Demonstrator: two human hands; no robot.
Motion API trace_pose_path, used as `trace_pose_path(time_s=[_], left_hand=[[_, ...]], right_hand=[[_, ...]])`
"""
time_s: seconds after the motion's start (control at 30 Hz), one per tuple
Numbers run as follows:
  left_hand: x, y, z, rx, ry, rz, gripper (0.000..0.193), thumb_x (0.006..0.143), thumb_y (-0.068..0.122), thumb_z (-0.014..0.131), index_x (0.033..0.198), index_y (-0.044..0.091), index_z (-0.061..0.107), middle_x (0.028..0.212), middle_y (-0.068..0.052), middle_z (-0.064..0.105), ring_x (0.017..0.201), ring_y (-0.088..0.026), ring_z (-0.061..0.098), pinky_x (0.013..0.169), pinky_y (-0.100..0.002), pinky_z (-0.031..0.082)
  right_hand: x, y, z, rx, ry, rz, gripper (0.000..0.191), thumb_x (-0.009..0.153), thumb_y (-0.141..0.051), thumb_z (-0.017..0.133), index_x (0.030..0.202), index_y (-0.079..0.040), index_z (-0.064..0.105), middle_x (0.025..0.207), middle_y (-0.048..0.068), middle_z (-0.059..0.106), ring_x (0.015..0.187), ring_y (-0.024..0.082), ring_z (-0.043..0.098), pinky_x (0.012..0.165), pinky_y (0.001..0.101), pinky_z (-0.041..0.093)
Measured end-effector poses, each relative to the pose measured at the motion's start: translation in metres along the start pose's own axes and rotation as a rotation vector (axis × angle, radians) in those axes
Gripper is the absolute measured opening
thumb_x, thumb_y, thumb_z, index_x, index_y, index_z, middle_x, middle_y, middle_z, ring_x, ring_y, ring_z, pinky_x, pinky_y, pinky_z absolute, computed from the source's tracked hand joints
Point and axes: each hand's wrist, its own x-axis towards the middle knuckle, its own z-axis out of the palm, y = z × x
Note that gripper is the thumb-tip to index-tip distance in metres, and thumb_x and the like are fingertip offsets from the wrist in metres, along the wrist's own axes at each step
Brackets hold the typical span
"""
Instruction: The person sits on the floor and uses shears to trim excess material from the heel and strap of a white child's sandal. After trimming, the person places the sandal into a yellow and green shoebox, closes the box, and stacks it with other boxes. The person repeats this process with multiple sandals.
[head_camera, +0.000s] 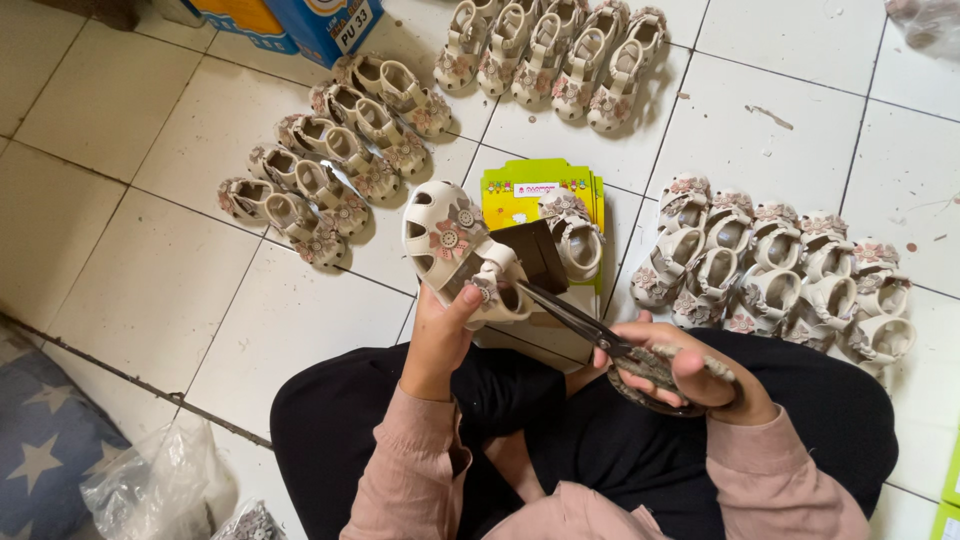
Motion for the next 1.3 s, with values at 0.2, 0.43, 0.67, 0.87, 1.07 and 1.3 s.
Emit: trace_pose_path(time_s=[0.2, 0.43, 0.67, 0.87, 1.07, 1.3], left_hand=[[0.000, 0.003, -0.001, -0.030, -0.007, -0.050, 0.077, 0.089, 0.035, 0.083, 0.143, -0.006, 0.047, 0.127, -0.016, 0.064, 0.112, -0.026, 0.066, 0.097, -0.040, 0.056], [0.000, 0.001, 0.004, 0.022, -0.006, -0.004, 0.084, 0.086, 0.036, 0.086, 0.147, -0.003, 0.043, 0.135, -0.012, 0.061, 0.123, -0.023, 0.062, 0.105, -0.037, 0.052], [-0.011, -0.010, 0.006, -0.241, -0.101, -0.112, 0.090, 0.087, 0.031, 0.089, 0.152, -0.007, 0.040, 0.137, -0.018, 0.058, 0.126, -0.029, 0.062, 0.107, -0.043, 0.052], [-0.008, -0.001, 0.023, -0.222, -0.052, -0.168, 0.119, 0.077, 0.032, 0.092, 0.163, 0.016, 0.011, 0.145, -0.016, 0.050, 0.128, -0.029, 0.059, 0.105, -0.045, 0.052], [-0.007, 0.014, 0.035, -0.212, -0.133, -0.096, 0.117, 0.085, 0.027, 0.084, 0.169, 0.013, 0.005, 0.145, -0.021, 0.050, 0.129, -0.038, 0.059, 0.106, -0.050, 0.055], [-0.006, 0.019, 0.037, -0.230, -0.097, -0.118, 0.102, 0.088, 0.012, 0.067, 0.169, 0.012, 0.006, 0.146, -0.026, 0.050, 0.123, -0.042, 0.064, 0.101, -0.051, 0.056]], right_hand=[[-0.001, -0.001, 0.000, 0.006, -0.056, -0.028, 0.120, 0.066, -0.089, 0.061, 0.125, 0.016, 0.054, 0.076, 0.004, 0.060, 0.047, 0.002, 0.056, 0.042, 0.0134, 0.046], [0.004, 0.019, -0.013, 0.019, -0.025, -0.079, 0.114, 0.069, -0.085, 0.064, 0.123, 0.014, 0.055, 0.075, 0.005, 0.062, 0.045, 0.002, 0.058, 0.038, 0.0151, 0.048], [-0.001, 0.032, -0.016, 0.006, 0.186, -0.339, 0.085, 0.079, -0.063, 0.081, 0.124, 0.006, 0.060, 0.088, 0.005, 0.063, 0.068, 0.009, 0.065, 0.055, 0.0204, 0.054], [0.010, 0.032, 0.005, -0.205, 0.495, -0.369, 0.060, 0.090, -0.050, 0.076, 0.125, -0.004, 0.063, 0.090, 0.001, 0.061, 0.076, 0.008, 0.056, 0.067, 0.0230, 0.049], [0.019, 0.024, 0.013, -0.305, 0.502, -0.325, 0.054, 0.092, -0.048, 0.073, 0.123, -0.005, 0.062, 0.090, -0.001, 0.059, 0.079, 0.006, 0.054, 0.069, 0.0205, 0.047], [0.026, 0.021, 0.021, -0.590, 0.583, -0.347, 0.047, 0.088, -0.036, 0.078, 0.122, -0.006, 0.067, 0.084, -0.002, 0.062, 0.075, 0.006, 0.056, 0.067, 0.0215, 0.048]])
